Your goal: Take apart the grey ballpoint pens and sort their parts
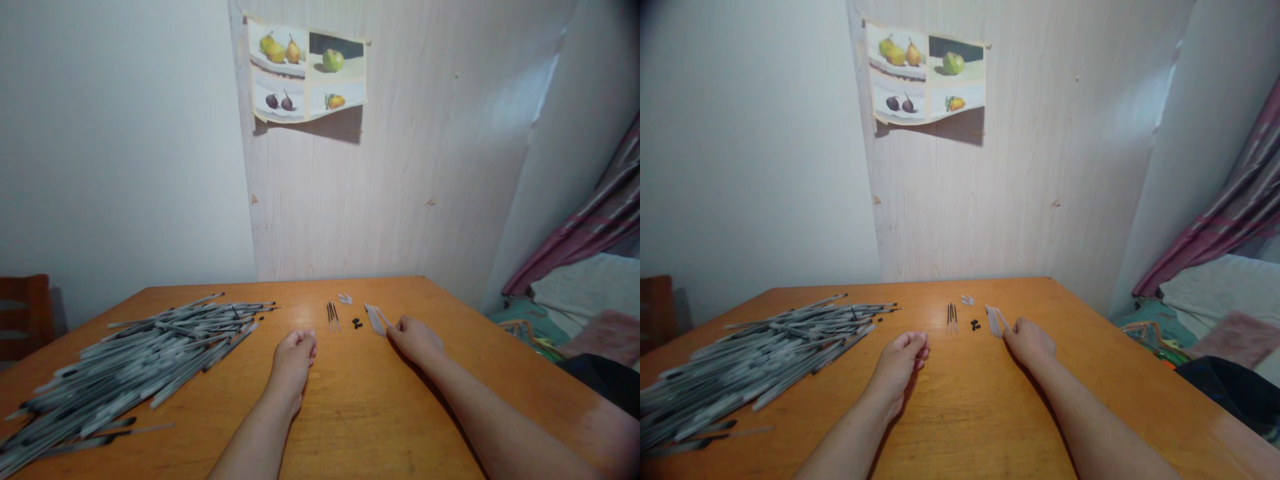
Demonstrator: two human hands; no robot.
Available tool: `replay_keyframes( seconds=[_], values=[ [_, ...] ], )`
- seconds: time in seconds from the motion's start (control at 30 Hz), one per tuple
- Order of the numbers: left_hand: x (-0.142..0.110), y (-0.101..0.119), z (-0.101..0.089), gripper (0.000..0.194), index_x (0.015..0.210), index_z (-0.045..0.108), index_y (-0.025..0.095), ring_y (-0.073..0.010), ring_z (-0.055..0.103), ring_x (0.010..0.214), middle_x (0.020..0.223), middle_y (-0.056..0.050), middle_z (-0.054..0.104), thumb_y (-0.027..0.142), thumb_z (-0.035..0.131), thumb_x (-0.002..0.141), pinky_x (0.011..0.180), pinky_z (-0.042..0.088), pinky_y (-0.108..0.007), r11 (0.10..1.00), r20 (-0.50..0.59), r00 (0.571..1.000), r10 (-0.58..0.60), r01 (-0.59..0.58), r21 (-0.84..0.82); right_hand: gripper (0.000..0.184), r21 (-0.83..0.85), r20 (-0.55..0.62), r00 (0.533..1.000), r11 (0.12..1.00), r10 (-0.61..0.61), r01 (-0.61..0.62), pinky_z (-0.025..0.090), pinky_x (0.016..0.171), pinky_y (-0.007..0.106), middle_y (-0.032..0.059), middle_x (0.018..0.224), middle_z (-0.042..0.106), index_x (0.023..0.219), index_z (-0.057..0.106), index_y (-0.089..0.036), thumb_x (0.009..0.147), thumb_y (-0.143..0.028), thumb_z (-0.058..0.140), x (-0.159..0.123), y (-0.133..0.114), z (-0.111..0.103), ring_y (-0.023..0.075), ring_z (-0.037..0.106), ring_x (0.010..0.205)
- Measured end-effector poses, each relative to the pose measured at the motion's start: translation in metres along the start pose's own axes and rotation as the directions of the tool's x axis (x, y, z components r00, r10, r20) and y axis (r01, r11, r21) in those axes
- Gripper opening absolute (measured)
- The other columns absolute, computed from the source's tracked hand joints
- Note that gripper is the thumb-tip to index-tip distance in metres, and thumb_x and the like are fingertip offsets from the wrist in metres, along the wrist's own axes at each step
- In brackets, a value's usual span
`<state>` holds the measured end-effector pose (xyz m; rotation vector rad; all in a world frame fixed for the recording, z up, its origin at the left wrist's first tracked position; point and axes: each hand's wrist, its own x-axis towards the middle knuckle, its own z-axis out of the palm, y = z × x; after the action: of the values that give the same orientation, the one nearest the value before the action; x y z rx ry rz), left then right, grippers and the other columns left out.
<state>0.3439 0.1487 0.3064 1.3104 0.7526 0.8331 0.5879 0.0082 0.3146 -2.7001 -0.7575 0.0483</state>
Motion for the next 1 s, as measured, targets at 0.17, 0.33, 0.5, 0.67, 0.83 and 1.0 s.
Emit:
replay_keyframes(
  seconds=[0.17,0.33,0.5,0.67,0.83,1.0],
  values=[
    [0.0017,-0.0028,-0.0008,0.041,0.075,0.059,0.017,-0.0127,0.05,0.062,0.067,-0.001,0.058,0.056,0.07,0.072,0.058,0.035,-0.024,1.0,0.002,1.0,0.005,-0.005,-0.012,0.031,0.013,-0.019,1.0,1.0,-0.013,0.013,0.044,0.066,0.034,0.0117,0.091,0.073,0.085,0.067,-0.021,0.09,-0.043,0.045,0.0001,0.0023,0.0021,0.028,0.068,0.086],
    [0.0015,-0.0024,0.0006,0.041,0.075,0.06,0.017,-0.0121,0.049,0.061,0.067,0.0,0.058,0.057,0.069,0.072,0.057,0.035,-0.024,1.0,-0.001,1.0,0.008,-0.008,-0.017,0.03,0.032,-0.028,0.999,0.999,-0.037,0.038,0.042,0.066,0.032,0.012,0.092,0.074,0.087,0.069,-0.021,0.09,-0.039,0.046,0.0011,0.0046,0.0057,0.0273,0.068,0.087],
    [0.0008,0.0,0.0009,0.041,0.076,0.06,0.017,-0.0123,0.05,0.061,0.066,-0.001,0.058,0.057,0.07,0.072,0.058,0.036,-0.024,1.0,-0.004,1.0,0.003,-0.003,-0.005,0.03,0.043,-0.024,0.998,0.997,-0.064,0.065,0.042,0.066,0.031,0.0113,0.093,0.075,0.091,0.073,-0.023,0.09,-0.038,0.048,0.0033,0.0044,0.0086,0.0274,0.068,0.09],
    [0.0017,-0.0031,-0.0002,0.045,0.076,0.06,0.018,-0.0132,0.052,0.062,0.068,-0.001,0.06,0.061,0.07,0.07,0.058,0.037,-0.025,1.0,-0.008,1.0,0.017,-0.016,0.016,0.033,0.066,-0.017,0.995,0.993,-0.099,0.099,0.042,0.067,0.03,0.011,0.096,0.075,0.093,0.076,-0.023,0.092,-0.037,0.046,0.0047,0.0042,0.0101,0.0255,0.068,0.091],
    [0.0003,-0.0022,0.0,0.042,0.076,0.061,0.018,-0.0131,0.053,0.062,0.068,-0.002,0.06,0.059,0.071,0.07,0.06,0.038,-0.025,1.0,-0.006,1.0,0.015,-0.015,0.02,0.034,0.082,-0.01,0.991,0.987,-0.135,0.136,0.045,0.073,0.029,0.0089,0.097,0.076,0.095,0.077,-0.024,0.093,-0.033,0.045,0.006,0.0048,0.01,0.0244,0.068,0.094],
    [0.0008,-0.0023,-0.0003,0.043,0.075,0.06,0.018,-0.0133,0.052,0.062,0.068,-0.002,0.061,0.059,0.071,0.07,0.06,0.039,-0.026,1.0,-0.011,1.0,0.006,-0.006,0.02,0.035,0.102,-0.002,0.987,0.982,-0.158,0.157,0.047,0.081,0.031,0.0078,0.104,0.077,0.104,0.078,-0.027,0.094,-0.033,0.045,0.0065,0.0047,0.01,0.0253,0.068,0.101]
  ],
)
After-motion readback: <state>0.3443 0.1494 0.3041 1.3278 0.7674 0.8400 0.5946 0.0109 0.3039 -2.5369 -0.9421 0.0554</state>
